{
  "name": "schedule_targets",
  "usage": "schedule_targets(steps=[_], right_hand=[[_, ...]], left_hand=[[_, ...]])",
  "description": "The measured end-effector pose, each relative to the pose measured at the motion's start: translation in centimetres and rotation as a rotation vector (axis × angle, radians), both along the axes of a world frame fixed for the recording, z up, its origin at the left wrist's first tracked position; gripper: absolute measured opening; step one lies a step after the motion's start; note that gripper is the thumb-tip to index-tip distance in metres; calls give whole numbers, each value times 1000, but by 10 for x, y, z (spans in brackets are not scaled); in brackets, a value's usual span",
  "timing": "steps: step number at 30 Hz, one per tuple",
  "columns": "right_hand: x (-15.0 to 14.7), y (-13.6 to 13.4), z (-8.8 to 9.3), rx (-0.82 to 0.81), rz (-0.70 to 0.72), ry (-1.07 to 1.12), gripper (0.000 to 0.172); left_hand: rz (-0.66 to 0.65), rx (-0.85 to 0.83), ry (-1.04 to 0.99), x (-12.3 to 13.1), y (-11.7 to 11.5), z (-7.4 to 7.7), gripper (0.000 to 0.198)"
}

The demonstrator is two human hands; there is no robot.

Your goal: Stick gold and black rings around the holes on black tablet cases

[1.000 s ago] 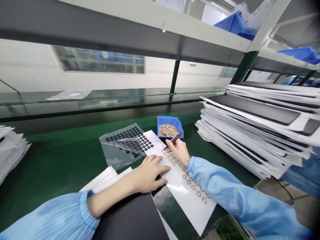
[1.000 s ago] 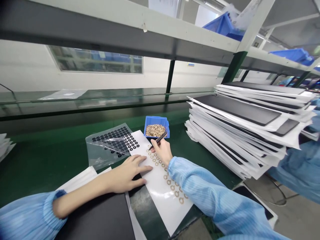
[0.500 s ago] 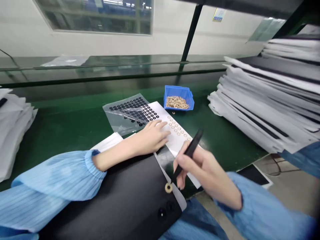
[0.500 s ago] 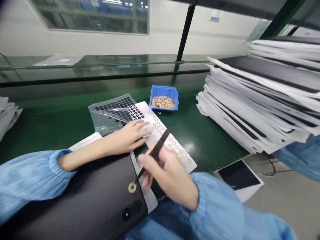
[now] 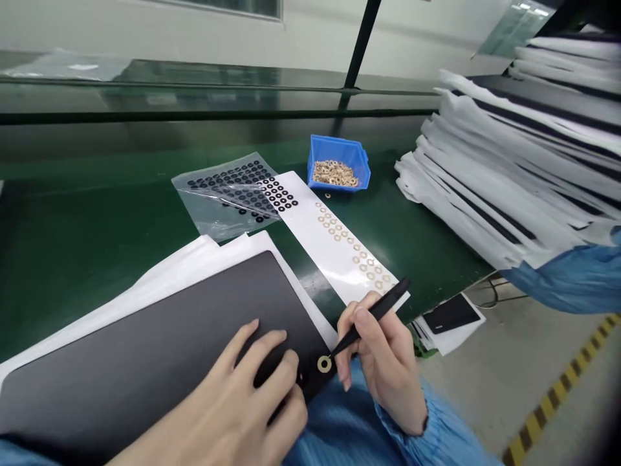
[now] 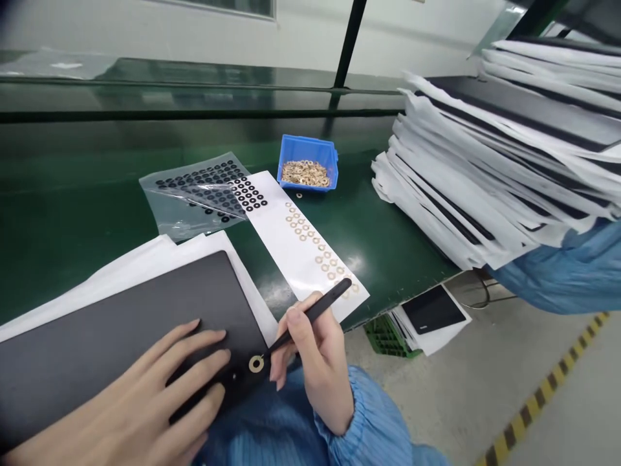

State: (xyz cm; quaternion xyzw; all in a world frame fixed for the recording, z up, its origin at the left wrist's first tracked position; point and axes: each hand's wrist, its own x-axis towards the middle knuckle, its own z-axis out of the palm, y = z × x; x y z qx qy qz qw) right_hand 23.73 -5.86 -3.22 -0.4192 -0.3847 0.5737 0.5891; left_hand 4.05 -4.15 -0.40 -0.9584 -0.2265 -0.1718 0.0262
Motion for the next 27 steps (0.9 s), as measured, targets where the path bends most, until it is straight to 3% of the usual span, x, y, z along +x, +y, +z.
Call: schedule_targets(steps=[9,13,27], right_hand=[[-6,32,-5,71,22,-11,21],[-4,29,-9,49,50,-12,20],[-3,24,-8,43,47,-123,21]], left_hand=[[64,-41,51,-5,12,3,19],[32,-18,40,-4,13,2,27],[78,-61,-43,-3,9,-5,26]])
